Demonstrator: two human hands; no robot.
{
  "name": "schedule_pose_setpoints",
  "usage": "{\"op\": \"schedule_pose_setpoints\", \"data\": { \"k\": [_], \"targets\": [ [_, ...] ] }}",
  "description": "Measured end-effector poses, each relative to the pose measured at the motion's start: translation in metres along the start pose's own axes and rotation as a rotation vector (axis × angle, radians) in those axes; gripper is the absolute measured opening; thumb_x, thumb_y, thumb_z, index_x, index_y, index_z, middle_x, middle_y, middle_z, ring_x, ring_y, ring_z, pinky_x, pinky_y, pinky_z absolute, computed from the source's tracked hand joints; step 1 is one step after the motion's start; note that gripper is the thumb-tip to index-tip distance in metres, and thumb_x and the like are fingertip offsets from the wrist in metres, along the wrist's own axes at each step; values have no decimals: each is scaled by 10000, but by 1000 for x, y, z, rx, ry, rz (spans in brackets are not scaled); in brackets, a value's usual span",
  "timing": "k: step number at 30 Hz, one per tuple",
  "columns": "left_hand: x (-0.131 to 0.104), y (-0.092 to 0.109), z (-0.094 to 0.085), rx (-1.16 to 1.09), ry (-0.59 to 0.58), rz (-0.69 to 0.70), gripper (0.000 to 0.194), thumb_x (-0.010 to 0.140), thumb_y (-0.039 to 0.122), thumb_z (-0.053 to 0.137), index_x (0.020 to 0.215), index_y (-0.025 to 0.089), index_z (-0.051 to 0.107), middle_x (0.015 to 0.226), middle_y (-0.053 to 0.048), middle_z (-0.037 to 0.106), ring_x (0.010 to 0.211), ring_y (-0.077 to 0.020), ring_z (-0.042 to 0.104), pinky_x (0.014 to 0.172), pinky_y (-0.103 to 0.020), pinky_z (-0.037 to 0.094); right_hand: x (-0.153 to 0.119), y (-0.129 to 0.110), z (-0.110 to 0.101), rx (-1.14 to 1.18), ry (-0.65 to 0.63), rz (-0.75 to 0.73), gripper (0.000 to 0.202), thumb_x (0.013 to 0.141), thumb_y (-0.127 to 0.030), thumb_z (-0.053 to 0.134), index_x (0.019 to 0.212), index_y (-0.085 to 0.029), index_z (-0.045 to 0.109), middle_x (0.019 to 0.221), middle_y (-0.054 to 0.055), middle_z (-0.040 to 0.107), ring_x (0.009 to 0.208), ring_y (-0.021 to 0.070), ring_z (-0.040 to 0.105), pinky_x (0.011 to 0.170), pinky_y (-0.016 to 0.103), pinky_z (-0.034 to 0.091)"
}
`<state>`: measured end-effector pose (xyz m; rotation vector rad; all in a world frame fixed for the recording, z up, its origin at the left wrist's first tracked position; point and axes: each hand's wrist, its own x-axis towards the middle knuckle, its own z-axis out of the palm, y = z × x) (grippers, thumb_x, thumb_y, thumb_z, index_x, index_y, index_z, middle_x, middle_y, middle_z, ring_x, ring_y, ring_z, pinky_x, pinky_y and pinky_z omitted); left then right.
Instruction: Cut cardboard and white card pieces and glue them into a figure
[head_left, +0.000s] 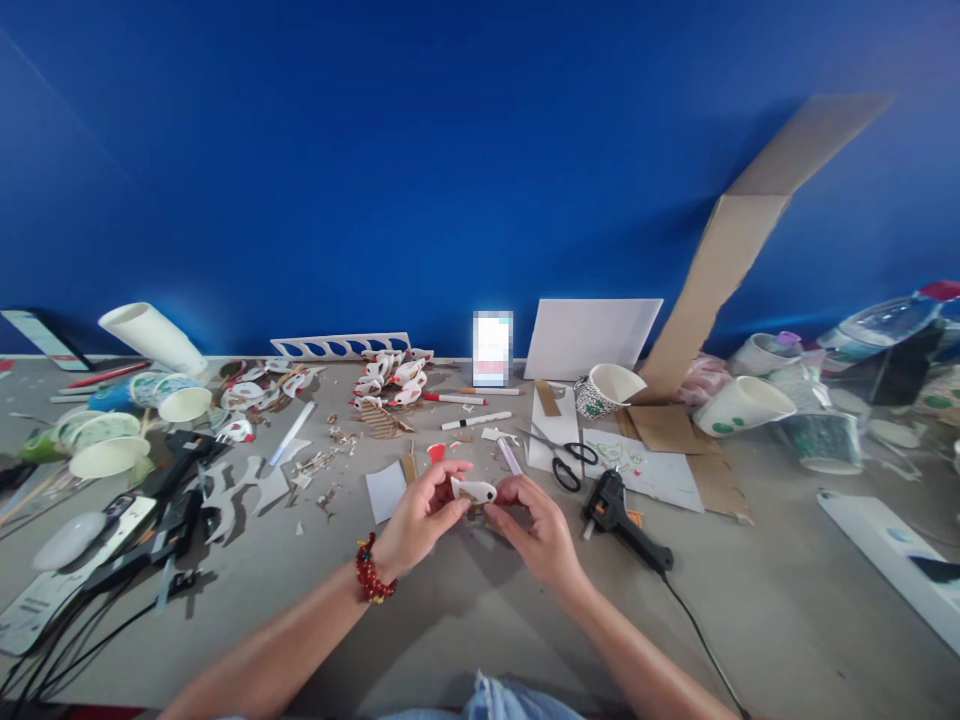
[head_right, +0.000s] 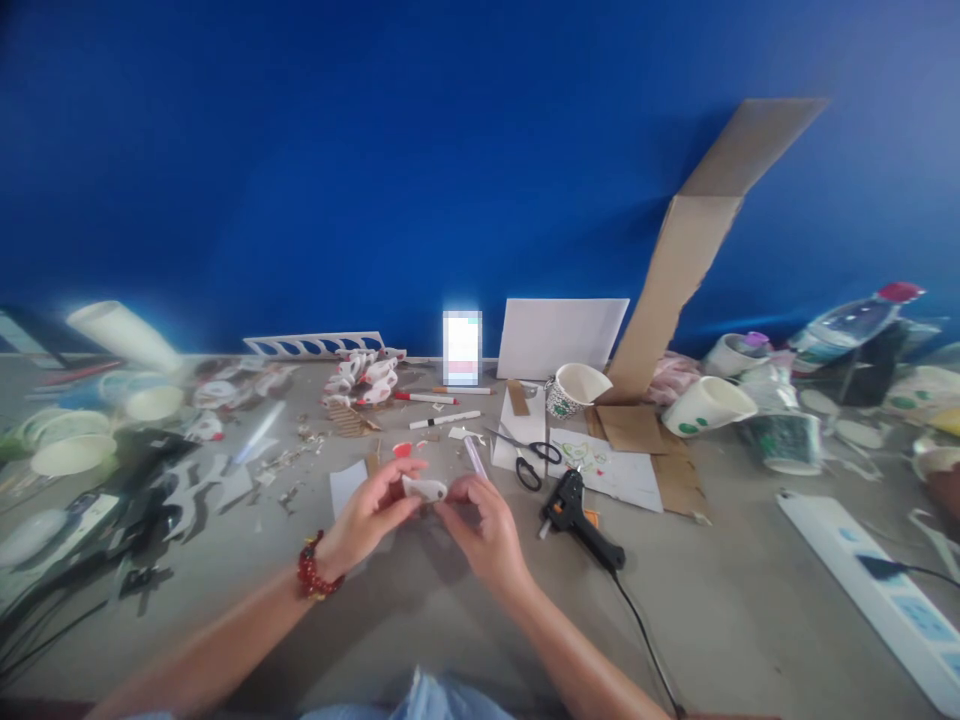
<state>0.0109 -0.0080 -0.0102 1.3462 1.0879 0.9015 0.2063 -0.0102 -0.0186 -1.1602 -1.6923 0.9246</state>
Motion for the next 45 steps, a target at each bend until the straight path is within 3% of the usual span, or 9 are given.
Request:
{"op": "schedule_pose_setpoints", "data": {
  "k": [4,11,16,20,24,37,42,45],
  "targets": [
    [-2,2,4,110,63,57,370,871,285,593,1227,195,546,1018,-64,633,782,-148,595,706,-256,498,1,2,1,16,7,22,184,891,-331,597,763,-204,558,832,37,621,810,192,576,746,280,439],
    [-4,6,4,265,91,138,189,880,243,554,1044,186,630,829,-24,617,723,-140,557,654,-229,461,2,6,1,14,-4,38,212,897,-336,587,735,-203,563,857,42,638,815,191,581,746,274,436],
    [-2,4,4,162,117,33,204,852,269,594,1032,182,633,763,1,597,672,-130,540,601,-215,428,2,8,0,26,7,44,187,888,-361,601,797,-198,596,873,49,638,818,195,584,753,282,444],
    [1,-2,3,-119,135,-116,267,817,313,646,1050,183,634,827,-9,650,753,-146,599,691,-230,466,0,9,1,213,-33,195,254,898,-430,583,955,-183,608,835,36,638,703,160,566,640,254,448],
    [4,-8,1,-322,133,-152,331,794,328,683,1079,171,619,932,-47,693,864,-185,632,766,-265,481,-3,13,3,362,-113,316,309,852,-481,628,884,-175,604,735,17,613,624,141,551,565,240,442],
    [3,-7,3,-327,112,-146,304,798,302,683,1064,170,618,971,-40,689,821,-160,616,762,-264,472,-2,14,7,408,-124,371,302,792,-459,671,786,-172,579,626,-23,548,538,102,477,503,211,369],
    [3,-7,3,-323,104,-149,304,802,301,682,1065,165,614,942,-40,688,810,-155,614,748,-256,471,-3,10,2,382,-127,337,311,846,-470,626,880,-162,609,672,-7,575,572,115,514,525,221,416],
    [3,-8,1,-287,110,-161,326,807,319,679,1085,167,604,957,-51,694,831,-164,620,752,-262,475,-2,5,-11,253,-62,292,318,865,-468,608,950,-161,623,737,20,614,608,132,550,530,226,440]
  ]
}}
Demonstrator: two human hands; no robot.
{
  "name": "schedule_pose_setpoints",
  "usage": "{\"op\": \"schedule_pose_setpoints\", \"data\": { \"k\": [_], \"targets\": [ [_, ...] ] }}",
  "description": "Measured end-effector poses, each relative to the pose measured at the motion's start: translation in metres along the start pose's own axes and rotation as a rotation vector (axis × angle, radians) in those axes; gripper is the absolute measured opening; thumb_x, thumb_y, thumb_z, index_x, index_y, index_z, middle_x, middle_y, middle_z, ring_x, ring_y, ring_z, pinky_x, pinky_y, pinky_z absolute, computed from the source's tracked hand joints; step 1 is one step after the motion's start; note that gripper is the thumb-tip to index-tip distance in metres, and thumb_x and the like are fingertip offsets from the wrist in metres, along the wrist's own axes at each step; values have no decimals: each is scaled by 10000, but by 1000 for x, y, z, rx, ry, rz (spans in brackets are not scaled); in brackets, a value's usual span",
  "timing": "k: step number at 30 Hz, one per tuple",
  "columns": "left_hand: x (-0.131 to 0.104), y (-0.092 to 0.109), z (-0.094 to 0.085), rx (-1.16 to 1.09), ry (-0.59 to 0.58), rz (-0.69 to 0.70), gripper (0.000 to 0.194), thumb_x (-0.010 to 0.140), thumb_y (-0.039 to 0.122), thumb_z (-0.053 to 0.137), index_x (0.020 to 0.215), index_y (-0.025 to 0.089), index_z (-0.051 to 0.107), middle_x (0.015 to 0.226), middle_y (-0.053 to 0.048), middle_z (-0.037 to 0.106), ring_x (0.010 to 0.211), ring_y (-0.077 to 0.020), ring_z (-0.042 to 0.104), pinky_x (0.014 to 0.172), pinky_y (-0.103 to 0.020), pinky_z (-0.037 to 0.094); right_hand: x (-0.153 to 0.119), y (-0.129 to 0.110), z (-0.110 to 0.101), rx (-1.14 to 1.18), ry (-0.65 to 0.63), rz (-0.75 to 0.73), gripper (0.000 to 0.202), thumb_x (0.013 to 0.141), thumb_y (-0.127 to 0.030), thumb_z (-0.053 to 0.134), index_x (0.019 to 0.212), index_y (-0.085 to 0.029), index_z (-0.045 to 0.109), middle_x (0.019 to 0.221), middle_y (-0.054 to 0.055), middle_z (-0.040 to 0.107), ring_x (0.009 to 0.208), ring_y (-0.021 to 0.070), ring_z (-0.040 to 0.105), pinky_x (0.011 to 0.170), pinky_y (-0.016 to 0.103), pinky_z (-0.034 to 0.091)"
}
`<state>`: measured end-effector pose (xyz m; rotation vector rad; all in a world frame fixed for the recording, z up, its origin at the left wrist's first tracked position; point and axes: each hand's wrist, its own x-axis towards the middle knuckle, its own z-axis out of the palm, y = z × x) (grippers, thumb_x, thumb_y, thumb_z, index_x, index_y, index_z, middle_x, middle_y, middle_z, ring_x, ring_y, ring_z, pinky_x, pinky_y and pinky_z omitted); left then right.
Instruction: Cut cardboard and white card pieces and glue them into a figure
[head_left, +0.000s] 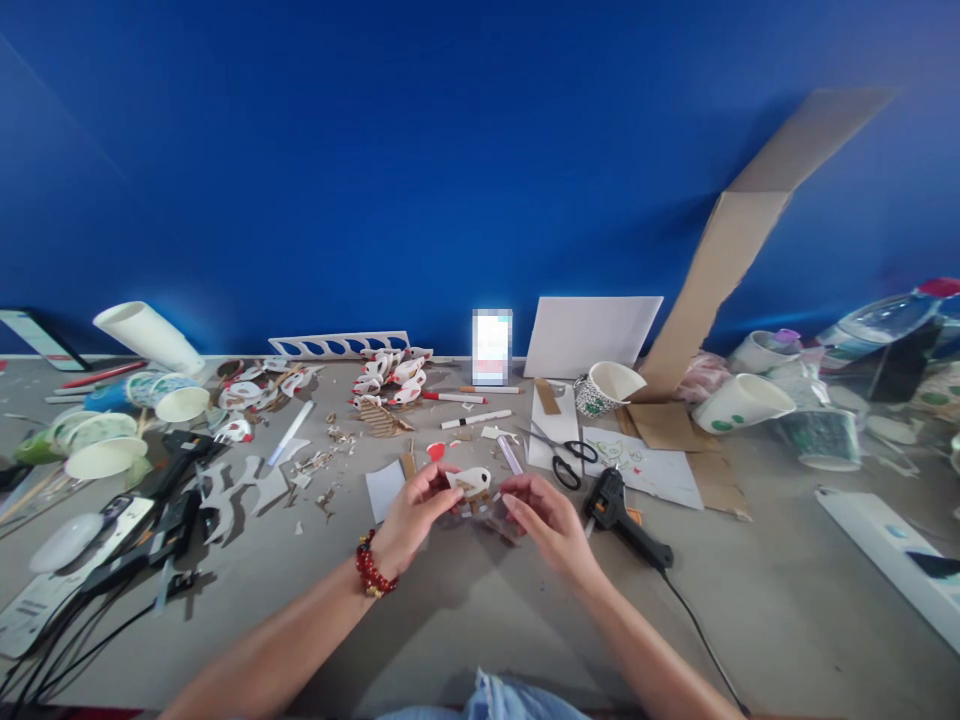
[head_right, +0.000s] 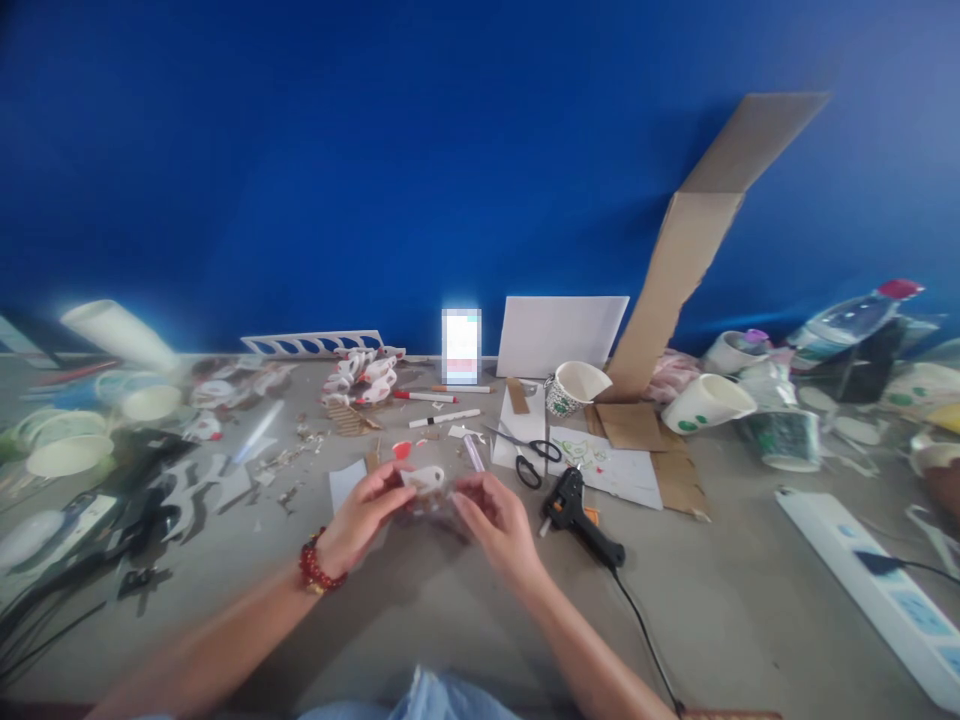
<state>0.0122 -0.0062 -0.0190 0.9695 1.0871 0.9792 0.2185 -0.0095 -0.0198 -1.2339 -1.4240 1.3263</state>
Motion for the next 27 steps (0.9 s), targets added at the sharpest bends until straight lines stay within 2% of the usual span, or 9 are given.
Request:
{"op": "schedule_pose_setpoints", "data": {
  "k": [3,6,9,12,14,16,20,23,27],
  "targets": [
    [2,-2,-3,81,35,15,334,802,345,680,1073,166,603,888,-40,687,786,-158,612,711,-254,473,-6,-9,-26,-197,80,-71,299,884,-454,582,963,-170,632,806,48,647,671,158,600,557,234,465],
    [6,-3,-6,184,52,53,320,808,370,659,1049,167,603,810,-19,663,740,-152,600,681,-251,470,-19,-11,-68,-463,211,-126,282,905,-454,539,960,-193,631,834,50,658,678,169,624,572,247,485],
    [8,-3,-10,368,90,102,288,824,374,631,1032,176,606,766,-5,646,716,-157,598,669,-257,473,-39,-1,-111,-816,333,-126,324,881,-492,553,1043,-218,614,1001,75,667,784,210,657,664,303,528],
    [10,-3,-13,558,133,193,241,840,346,611,1024,191,614,773,-5,650,712,-165,603,647,-258,477,-55,19,-137,-1109,325,-165,437,859,-537,545,1149,-212,576,1139,112,646,996,292,643,860,421,515],
    [10,-4,-14,654,149,300,195,859,308,592,1020,200,617,817,-16,660,739,-170,611,672,-273,491,-60,32,-141,-1191,270,-191,456,880,-514,517,1204,-196,549,1185,129,629,1050,302,625,897,438,505],
    [10,-5,-14,741,145,463,147,880,255,569,1008,205,620,897,-39,668,827,-185,619,767,-314,504,-60,41,-140,-1238,258,-221,454,895,-484,501,1227,-176,535,1199,143,619,1065,306,614,913,449,500],
    [10,-2,-14,900,66,795,183,891,145,533,1020,223,636,989,-63,672,1001,-219,587,939,-395,456,-52,44,-138,-1241,253,-224,318,911,-408,487,1109,-178,580,1125,138,635,1019,297,622,902,443,503],
    [11,1,-15,932,50,864,231,878,113,538,1045,236,639,975,-62,675,994,-223,588,935,-399,458,-50,40,-141,-1144,206,-219,266,902,-405,501,1053,-203,587,1099,121,638,1006,282,632,895,420,509],
    [12,2,-17,855,130,843,222,873,125,551,1052,229,633,976,-74,664,975,-223,602,912,-388,470,-53,41,-149,-972,265,-201,311,876,-460,535,1072,-227,598,1129,109,639,991,270,650,863,390,533]
  ]
}}
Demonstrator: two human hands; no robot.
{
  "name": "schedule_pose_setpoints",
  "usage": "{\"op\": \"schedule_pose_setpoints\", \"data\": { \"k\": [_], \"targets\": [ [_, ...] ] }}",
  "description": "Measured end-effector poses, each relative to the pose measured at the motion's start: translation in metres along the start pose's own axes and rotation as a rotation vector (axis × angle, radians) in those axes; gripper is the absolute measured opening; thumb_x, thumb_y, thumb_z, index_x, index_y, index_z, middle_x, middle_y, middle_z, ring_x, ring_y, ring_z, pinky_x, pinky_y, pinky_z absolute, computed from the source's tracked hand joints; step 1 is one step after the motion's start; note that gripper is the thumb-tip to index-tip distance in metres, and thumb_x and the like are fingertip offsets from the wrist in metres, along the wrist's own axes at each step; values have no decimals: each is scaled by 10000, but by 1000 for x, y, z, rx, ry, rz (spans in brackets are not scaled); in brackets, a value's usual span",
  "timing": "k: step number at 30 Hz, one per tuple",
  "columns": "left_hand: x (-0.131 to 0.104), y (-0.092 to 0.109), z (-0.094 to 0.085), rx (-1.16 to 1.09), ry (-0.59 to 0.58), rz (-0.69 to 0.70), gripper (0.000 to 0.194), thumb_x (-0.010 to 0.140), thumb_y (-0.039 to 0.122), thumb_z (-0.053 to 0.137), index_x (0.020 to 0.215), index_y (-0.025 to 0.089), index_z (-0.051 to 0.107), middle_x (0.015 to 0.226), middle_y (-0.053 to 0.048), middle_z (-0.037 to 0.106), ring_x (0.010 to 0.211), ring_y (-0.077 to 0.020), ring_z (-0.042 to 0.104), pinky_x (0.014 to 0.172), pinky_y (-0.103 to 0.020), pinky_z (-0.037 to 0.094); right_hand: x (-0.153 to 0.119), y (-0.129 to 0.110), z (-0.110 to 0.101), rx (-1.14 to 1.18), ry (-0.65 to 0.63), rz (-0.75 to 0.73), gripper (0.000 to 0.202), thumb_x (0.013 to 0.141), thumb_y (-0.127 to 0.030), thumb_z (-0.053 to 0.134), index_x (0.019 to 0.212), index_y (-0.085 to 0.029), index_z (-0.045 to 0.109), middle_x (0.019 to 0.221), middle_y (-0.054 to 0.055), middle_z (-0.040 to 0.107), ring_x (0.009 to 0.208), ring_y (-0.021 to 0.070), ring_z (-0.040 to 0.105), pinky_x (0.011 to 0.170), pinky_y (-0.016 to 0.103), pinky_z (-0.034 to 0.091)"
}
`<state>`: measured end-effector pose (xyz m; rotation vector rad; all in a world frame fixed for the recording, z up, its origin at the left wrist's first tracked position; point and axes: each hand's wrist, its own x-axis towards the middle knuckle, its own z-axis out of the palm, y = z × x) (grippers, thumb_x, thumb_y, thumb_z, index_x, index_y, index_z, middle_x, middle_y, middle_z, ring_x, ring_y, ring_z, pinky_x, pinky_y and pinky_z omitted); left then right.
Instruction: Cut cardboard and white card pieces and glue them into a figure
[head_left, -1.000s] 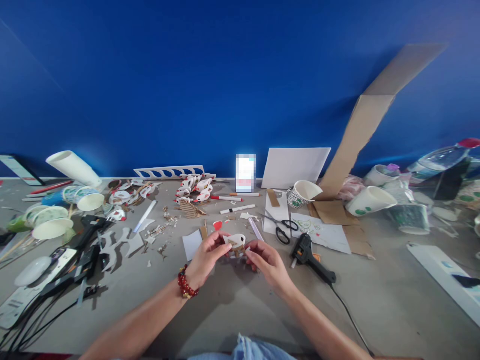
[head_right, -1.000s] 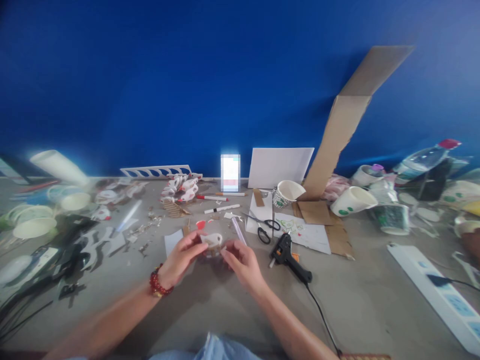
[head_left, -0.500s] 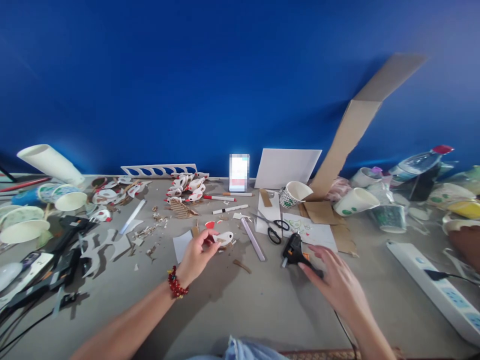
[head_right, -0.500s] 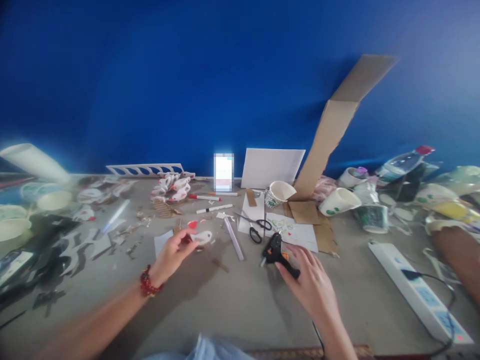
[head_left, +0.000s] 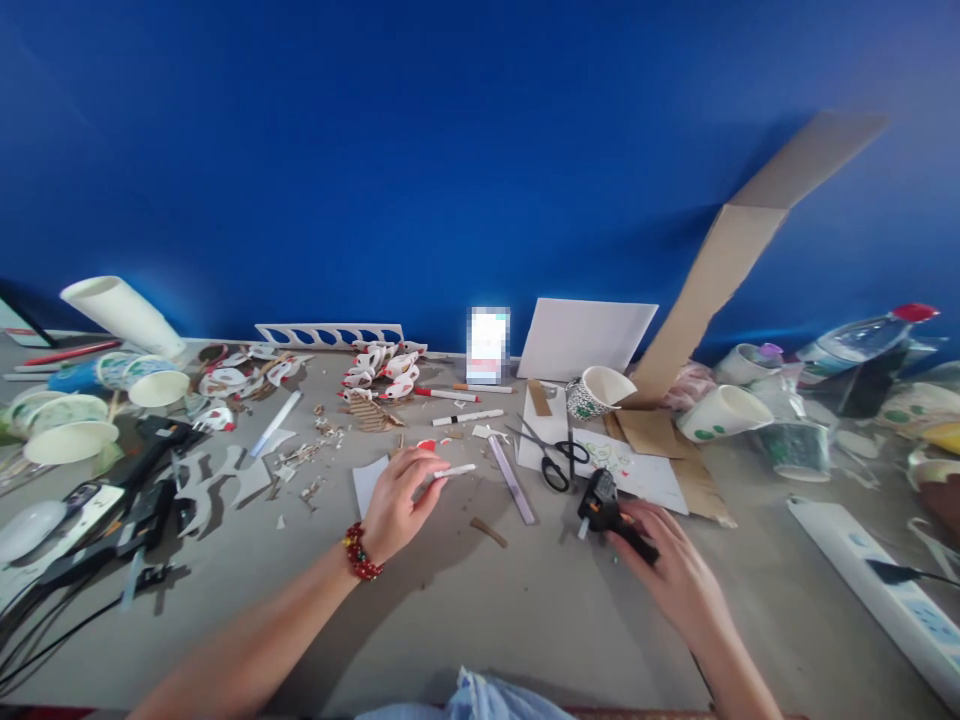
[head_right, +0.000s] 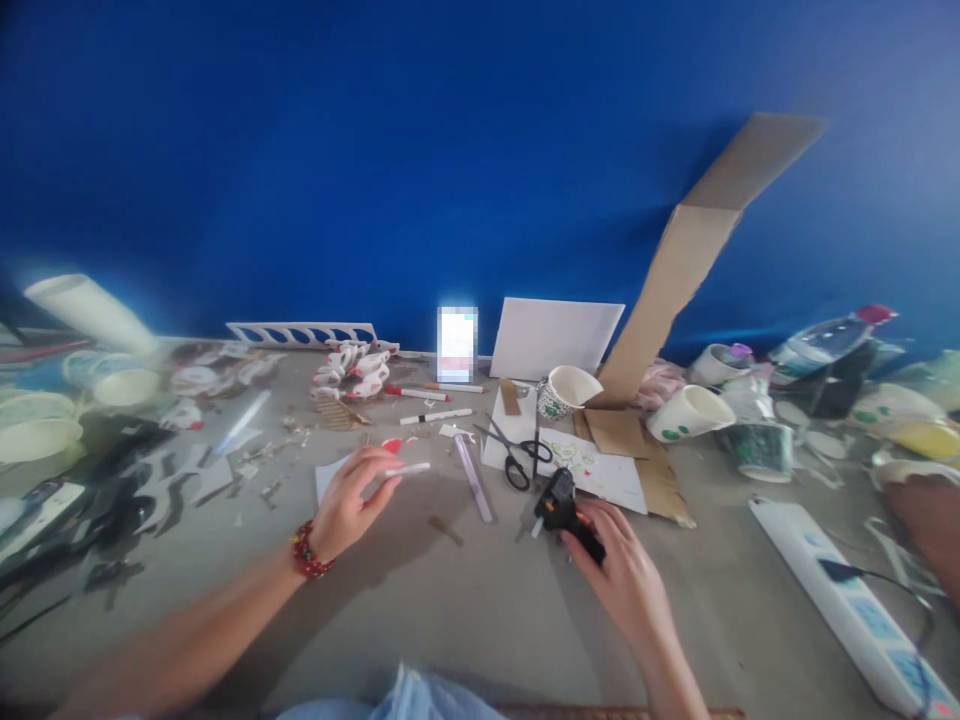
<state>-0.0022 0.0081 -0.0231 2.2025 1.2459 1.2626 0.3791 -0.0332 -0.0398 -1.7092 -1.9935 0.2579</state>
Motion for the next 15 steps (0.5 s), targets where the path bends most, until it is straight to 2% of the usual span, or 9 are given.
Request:
{"op": "schedule_pose_setpoints", "data": {
  "k": [3,8,12,15],
  "targets": [
    [0,0,-2,-2,-30,32,243,873,121,546,1069,235,632,985,-72,670,983,-223,599,915,-387,461,-1,8,-1,128,23,75,341,835,-474,592,1059,-218,614,1089,110,654,889,251,673,778,352,561],
    [-1,4,-5,42,-186,115,265,881,125,521,1088,246,633,1002,-69,694,931,-220,614,887,-391,446,-1,13,-3,429,14,216,416,758,-486,682,1058,-205,614,944,88,689,827,241,669,720,317,548],
    [-1,7,-1,27,-165,-17,226,896,161,522,1078,235,634,1015,-74,702,970,-231,627,888,-370,450,-2,-6,-9,800,21,388,463,761,-510,682,1093,-196,613,909,109,696,790,256,660,690,340,532],
    [-2,8,0,-35,-133,-166,185,903,215,536,1058,230,636,984,-72,708,909,-221,649,818,-331,486,0,-30,-10,1021,-59,403,461,833,-545,563,1075,-162,643,812,119,661,742,263,624,667,373,502]
  ]
}}
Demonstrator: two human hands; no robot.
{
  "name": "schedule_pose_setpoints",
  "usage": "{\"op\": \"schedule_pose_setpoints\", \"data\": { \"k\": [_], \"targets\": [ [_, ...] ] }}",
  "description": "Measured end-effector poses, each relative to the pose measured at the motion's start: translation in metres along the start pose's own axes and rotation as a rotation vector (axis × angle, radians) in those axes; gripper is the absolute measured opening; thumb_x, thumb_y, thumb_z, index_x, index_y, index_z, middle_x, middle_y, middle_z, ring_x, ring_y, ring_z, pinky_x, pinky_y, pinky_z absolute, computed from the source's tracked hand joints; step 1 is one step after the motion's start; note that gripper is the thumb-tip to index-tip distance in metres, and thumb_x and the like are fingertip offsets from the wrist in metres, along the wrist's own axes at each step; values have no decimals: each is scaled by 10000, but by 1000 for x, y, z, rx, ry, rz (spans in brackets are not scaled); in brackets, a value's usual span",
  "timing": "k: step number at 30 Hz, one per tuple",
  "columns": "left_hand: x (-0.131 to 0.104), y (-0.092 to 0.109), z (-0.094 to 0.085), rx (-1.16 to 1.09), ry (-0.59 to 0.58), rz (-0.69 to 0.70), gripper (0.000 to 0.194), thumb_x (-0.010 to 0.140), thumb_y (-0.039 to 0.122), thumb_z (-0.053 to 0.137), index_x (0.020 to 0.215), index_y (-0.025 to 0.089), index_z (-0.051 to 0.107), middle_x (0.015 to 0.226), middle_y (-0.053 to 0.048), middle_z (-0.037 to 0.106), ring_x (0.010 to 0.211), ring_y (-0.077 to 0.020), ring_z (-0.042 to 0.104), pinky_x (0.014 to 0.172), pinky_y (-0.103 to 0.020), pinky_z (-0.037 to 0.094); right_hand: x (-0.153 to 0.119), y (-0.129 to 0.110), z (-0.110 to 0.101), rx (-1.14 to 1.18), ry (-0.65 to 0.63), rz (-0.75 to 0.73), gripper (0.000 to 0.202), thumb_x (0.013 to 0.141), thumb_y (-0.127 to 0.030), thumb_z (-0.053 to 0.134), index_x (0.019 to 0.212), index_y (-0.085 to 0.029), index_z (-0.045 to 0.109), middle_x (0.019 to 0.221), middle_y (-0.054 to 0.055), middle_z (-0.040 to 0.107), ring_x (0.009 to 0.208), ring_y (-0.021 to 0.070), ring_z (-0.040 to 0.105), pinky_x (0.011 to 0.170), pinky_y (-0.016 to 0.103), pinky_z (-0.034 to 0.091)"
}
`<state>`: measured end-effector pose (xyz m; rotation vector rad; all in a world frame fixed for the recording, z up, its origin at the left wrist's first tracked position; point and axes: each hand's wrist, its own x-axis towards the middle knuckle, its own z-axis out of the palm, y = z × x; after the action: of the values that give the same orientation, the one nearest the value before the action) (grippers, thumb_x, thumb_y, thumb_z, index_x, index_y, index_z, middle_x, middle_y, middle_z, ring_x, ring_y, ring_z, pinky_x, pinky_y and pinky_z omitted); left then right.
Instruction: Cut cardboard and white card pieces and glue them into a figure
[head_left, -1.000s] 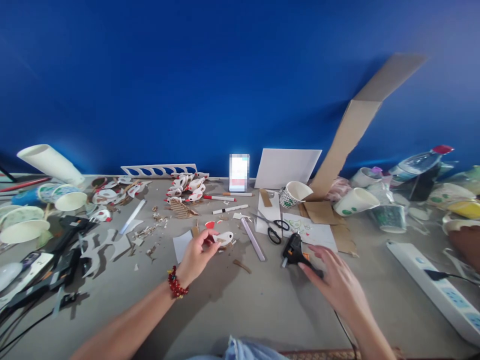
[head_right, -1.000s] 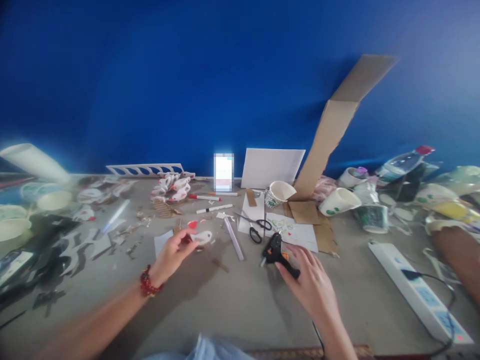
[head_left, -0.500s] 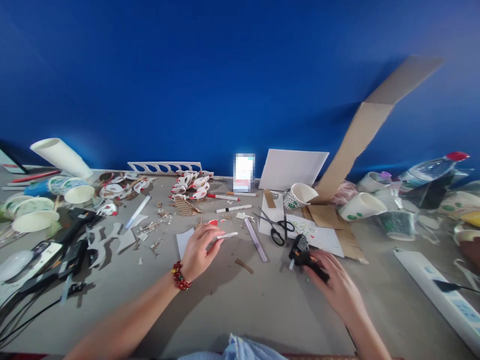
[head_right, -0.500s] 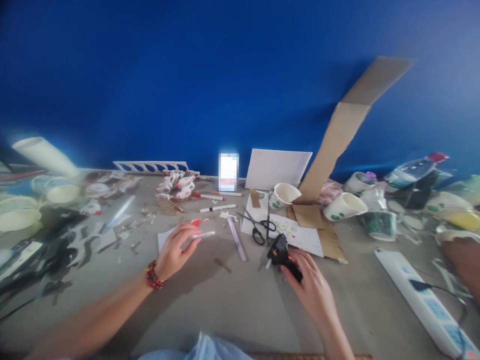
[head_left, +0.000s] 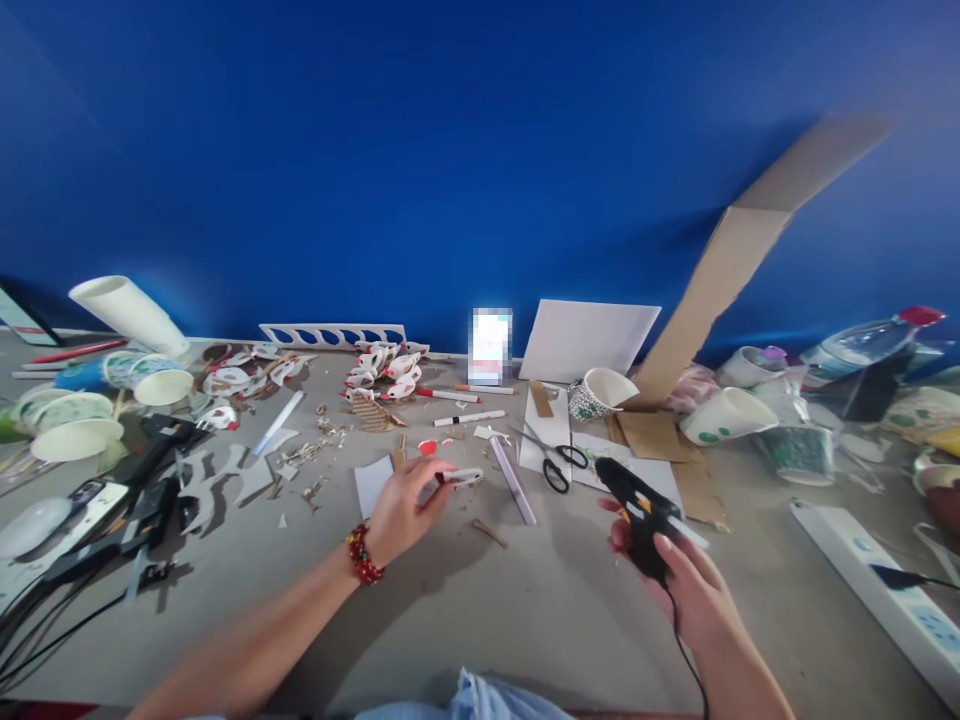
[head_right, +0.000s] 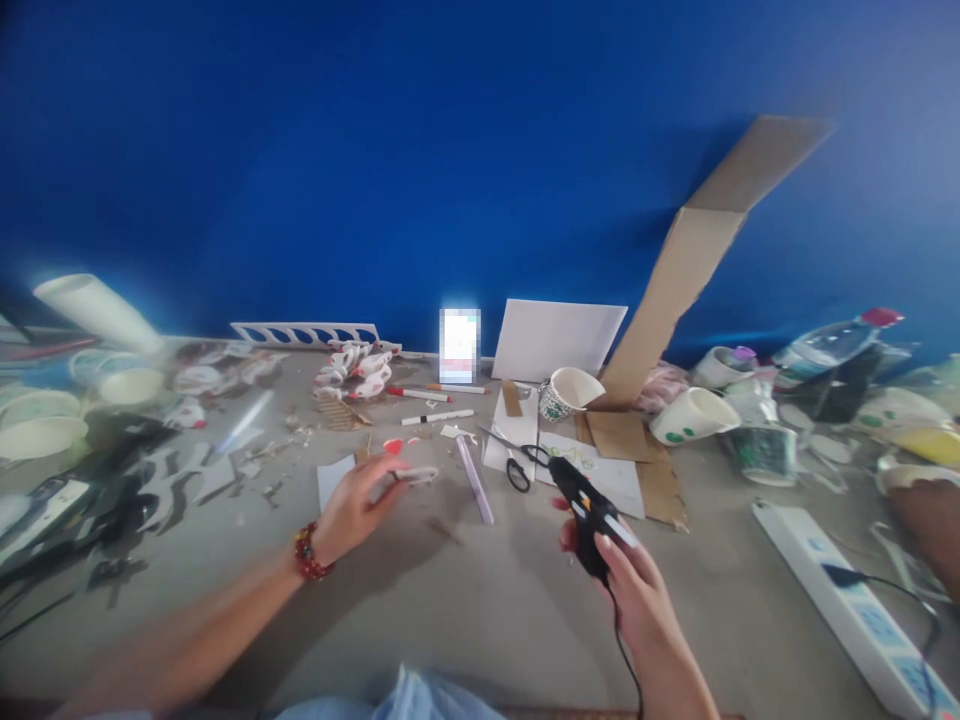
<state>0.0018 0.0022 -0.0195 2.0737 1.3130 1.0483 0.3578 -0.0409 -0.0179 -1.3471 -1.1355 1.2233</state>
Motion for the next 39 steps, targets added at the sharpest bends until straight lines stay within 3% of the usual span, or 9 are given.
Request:
{"op": "schedule_pose_setpoints", "data": {
  "k": [2,5,8,11,16,21,28,32,39],
  "targets": [
    [-1,-1,0,-4,1,-21,180,909,237,533,1053,231,639,985,-75,710,905,-220,653,821,-332,491,0,-5,15,75,-111,34,481,851,-557,503,1070,-155,650,726,100,620,661,245,576,596,365,461],
    [-2,-4,1,41,-22,69,191,901,230,538,1048,236,658,1020,-82,713,997,-240,633,923,-378,454,4,-8,37,222,-247,28,475,785,-565,561,1014,-163,664,687,73,584,561,194,483,540,339,398],
    [0,-7,0,42,-10,37,187,890,245,550,1030,234,673,973,-79,721,954,-244,639,872,-376,466,9,-11,56,310,-325,48,464,729,-560,628,963,-161,669,604,22,515,503,152,398,508,307,342],
    [3,-10,-1,-69,3,-86,195,877,309,583,1033,232,672,946,-66,717,887,-227,645,816,-337,475,10,-16,70,241,-383,81,421,755,-515,642,951,-144,658,565,-2,486,516,153,409,538,303,342],
    [6,-12,-1,-447,2,-423,311,834,404,637,1045,176,648,721,-13,659,655,-161,597,613,-259,456,5,-18,92,55,-413,88,314,825,-438,631,914,-136,638,605,-4,524,526,137,442,568,293,370],
    [6,-4,0,-713,38,-568,371,808,410,667,1078,158,634,770,-26,660,722,-173,635,682,-286,504,-9,-13,116,-138,-420,-22,347,890,-483,536,921,-154,641,613,3,544,523,151,502,548,283,432],
    [2,1,-5,-608,55,-513,327,817,390,658,1073,187,636,741,10,617,696,-147,598,637,-232,473,-18,-1,130,-244,-334,-58,391,904,-509,511,888,-148,660,542,3,545,476,154,526,493,268,451],
    [1,3,-6,-577,43,-501,264,835,378,638,1018,187,636,730,15,605,674,-129,569,613,-208,451,-17,3,132,-224,-295,5,384,862,-528,580,901,-152,646,670,53,628,468,145,532,447,265,464],
    [1,3,-5,-557,50,-474,243,830,348,641,1010,185,626,722,16,595,654,-123,553,594,-199,445,-15,6,131,-340,-339,-36,348,889,-492,552,802,-167,641,555,27,577,442,153,543,430,247,449]
  ]
}}
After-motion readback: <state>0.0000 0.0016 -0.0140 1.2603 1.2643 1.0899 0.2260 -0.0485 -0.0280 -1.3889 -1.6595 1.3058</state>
